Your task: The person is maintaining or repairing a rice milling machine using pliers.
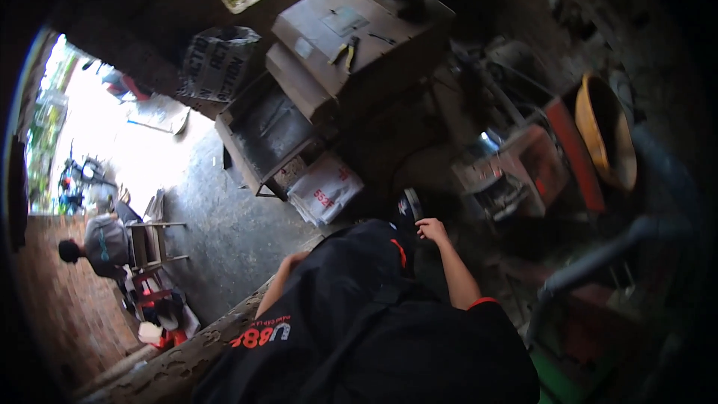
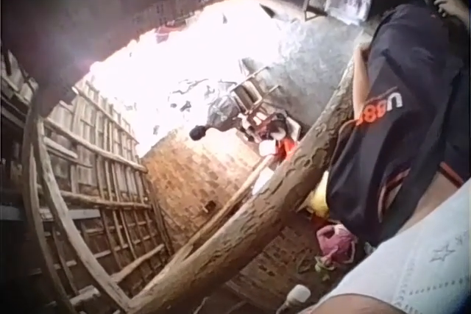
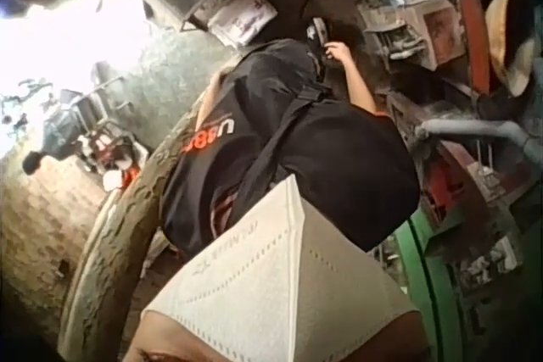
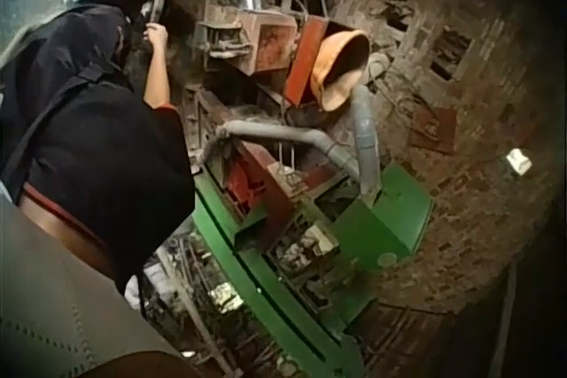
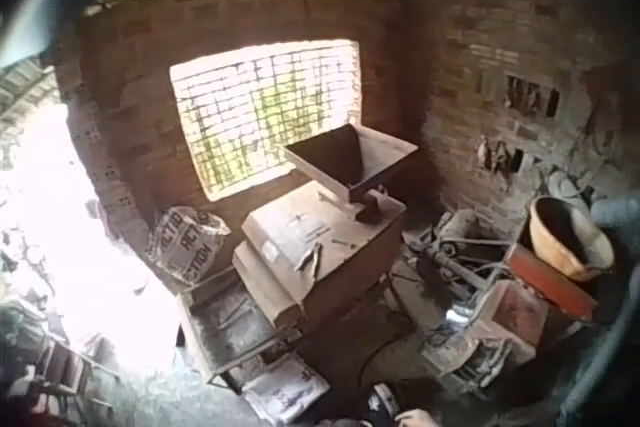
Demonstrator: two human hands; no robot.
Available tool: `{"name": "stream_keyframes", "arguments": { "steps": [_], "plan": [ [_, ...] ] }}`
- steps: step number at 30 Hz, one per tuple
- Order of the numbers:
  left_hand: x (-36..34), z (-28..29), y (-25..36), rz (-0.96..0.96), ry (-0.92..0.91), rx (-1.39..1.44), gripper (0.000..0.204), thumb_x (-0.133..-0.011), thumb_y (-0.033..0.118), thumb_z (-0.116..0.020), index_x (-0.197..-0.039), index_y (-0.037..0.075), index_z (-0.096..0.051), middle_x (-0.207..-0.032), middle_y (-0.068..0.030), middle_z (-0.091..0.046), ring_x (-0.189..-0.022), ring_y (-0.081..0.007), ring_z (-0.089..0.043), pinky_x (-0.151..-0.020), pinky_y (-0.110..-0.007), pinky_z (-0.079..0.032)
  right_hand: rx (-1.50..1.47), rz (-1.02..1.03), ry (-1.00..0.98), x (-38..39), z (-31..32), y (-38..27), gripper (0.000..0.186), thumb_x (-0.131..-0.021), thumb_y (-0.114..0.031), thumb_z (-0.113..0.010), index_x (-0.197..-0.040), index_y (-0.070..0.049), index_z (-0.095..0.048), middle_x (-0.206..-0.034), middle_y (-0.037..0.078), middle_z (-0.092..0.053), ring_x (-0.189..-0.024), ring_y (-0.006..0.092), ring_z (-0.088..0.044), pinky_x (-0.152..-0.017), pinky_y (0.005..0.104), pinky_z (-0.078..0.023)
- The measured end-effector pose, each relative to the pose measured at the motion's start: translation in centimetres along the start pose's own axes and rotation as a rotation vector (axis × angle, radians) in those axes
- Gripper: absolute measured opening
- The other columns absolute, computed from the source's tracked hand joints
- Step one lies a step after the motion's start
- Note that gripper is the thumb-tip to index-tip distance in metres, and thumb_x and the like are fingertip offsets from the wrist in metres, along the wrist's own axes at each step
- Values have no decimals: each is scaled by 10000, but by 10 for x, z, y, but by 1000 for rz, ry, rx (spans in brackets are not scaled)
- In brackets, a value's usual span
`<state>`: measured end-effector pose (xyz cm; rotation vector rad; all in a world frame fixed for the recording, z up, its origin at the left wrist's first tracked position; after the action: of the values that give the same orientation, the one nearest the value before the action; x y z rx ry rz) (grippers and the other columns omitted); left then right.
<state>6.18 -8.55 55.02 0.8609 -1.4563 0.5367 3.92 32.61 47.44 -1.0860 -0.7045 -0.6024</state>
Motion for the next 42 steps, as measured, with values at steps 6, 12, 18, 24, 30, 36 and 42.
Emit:
{"name": "stream_keyframes", "arguments": {
  "steps": [6, 12, 18, 24, 30, 36, 42],
  "plan": [
    [-15, 26, 1, -65, -254, -306, 562, -817, 414, -526, -1220, 25, -483, -1069, -232, -598, -910, -364, -598, -762, -443, -478, -129, -196, 21, 72, -33, 93, 294, -814, -17, -486, -1046, -77, -657, -779, 79, -677, -588, 133, -635, -488, 262, -492],
    [-105, 39, -79, -6, -368, -360, 376, -810, 360, -520, -933, 20, -623, -807, -153, -657, -686, -287, -616, -616, -404, -489, -206, -361, 7, 126, -71, 143, 275, -828, -1, -491, -1070, -25, -621, -735, 133, -655, -536, 193, -642, -462, 322, -541],
    [-99, 7, -93, 71, -386, -617, 363, -796, 383, -535, -906, 56, -646, -762, -113, -660, -673, -240, -620, -643, -408, -507, 89, -339, 57, 165, -78, 145, 206, -796, -144, -573, -933, -52, -695, -694, 98, -655, -475, 172, -575, -475, 323, -506],
    [-117, -10, -142, 104, -325, -284, 573, -796, 622, -446, -1086, 149, -589, -963, -69, -666, -759, -260, -631, -643, -410, -513, 304, -275, 22, 170, -62, 146, 267, -754, -279, -656, -904, -64, -702, -867, 151, -674, -875, 255, -645, -778, 342, -485],
    [-87, -38, -125, 161, -325, -145, 574, -795, 671, -440, -1089, 197, -571, -958, -76, -660, -709, -232, -622, -574, -357, -498, 268, -219, 96, 160, -29, 171, 270, -760, -282, -654, -915, -65, -700, -875, 140, -676, -851, 252, -647, -762, 341, -487],
    [-138, -60, -128, -105, -68, -669, 368, -854, 371, -486, -870, 29, -620, -655, -97, -583, -510, -197, -549, -446, -354, -439, 205, -122, 135, 157, 15, 178, 265, -762, -273, -644, -931, -75, -696, -864, 121, -678, -839, 222, -648, -737, 329, -488],
    [-146, -88, -82, -343, 559, -334, 429, -818, 364, -449, -947, 1, -637, -916, -241, -630, -870, -391, -618, -777, -458, -482, 271, -94, 118, 169, 37, 197, 228, -775, -255, -626, -893, -72, -695, -858, 128, -675, -839, 245, -654, -731, 339, -496]
  ]
}}
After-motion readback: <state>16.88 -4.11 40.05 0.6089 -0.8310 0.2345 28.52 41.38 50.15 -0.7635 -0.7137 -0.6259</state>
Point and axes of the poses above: each hand's wrist, its own x-axis away from the middle knuckle, its own z-axis out of the back of the hand, y = z × x, the point moved 6 cm from there along -x, towards the middle knuckle
